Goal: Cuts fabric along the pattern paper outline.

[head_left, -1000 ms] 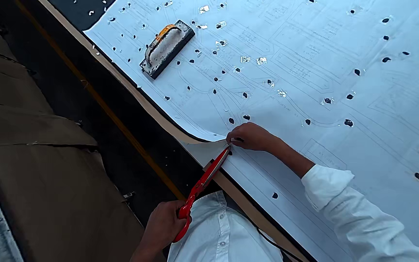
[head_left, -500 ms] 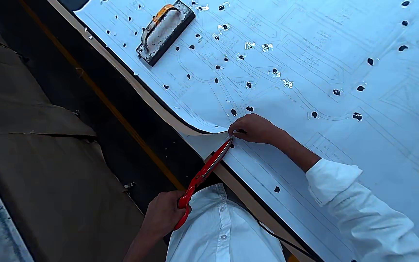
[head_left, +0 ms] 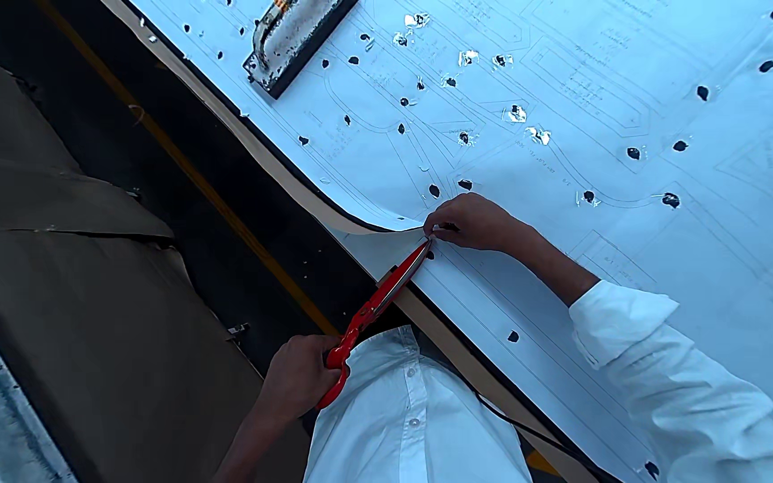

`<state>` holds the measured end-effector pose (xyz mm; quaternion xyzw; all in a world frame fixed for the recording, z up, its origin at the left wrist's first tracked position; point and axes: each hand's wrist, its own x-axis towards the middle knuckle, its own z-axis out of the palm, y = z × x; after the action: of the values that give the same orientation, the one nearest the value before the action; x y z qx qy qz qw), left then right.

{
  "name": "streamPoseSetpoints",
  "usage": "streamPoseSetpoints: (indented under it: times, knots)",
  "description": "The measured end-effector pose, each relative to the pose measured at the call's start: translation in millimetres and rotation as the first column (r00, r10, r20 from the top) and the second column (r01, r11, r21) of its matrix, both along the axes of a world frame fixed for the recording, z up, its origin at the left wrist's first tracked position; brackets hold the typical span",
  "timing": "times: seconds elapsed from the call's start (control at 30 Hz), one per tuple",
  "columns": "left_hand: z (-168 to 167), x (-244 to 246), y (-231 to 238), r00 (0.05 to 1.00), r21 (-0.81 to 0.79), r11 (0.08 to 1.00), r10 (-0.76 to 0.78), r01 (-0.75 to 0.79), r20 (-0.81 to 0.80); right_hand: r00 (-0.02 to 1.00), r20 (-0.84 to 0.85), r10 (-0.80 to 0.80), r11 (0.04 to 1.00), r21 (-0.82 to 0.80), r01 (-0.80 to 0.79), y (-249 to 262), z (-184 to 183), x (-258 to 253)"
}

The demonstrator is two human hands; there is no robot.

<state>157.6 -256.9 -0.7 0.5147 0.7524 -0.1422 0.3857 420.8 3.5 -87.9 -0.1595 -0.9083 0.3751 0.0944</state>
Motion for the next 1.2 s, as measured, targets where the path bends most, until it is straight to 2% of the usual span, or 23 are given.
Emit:
streamPoseSetpoints:
  times: [0.43, 0.73, 1.0, 1.2]
  knots:
    - [-3.9, -7.2, -2.8, 0.998, -0.009, 1.0, 0.028, -0.027, 0.054, 1.0, -0.001, -0.005, 1.0, -0.014, 0.005, -1.4, 0.8, -0.2]
    - [-1.4, -5.4, 5.4, 1.0, -0.054, 0.998, -0.009, 0.009, -0.009, 0.999, -0.043, -0.017, 1.0, -0.015, 0.016, -0.2, -3.3, -0.4]
    - [5.3, 2.9, 8.0, 0.994, -0.05, 0.997, -0.059, 0.055, -0.092, 0.999, -0.046, -0.011, 1.0, -0.016, 0.01, -0.3, -3.7, 0.1]
    - [8.6, 4.1, 8.7, 0.993, -0.021, 0.997, -0.072, 0.07, -0.095, 0.998, -0.056, -0.017, 1.0, -0.017, 0.016, 0.0, -4.9, 0.4]
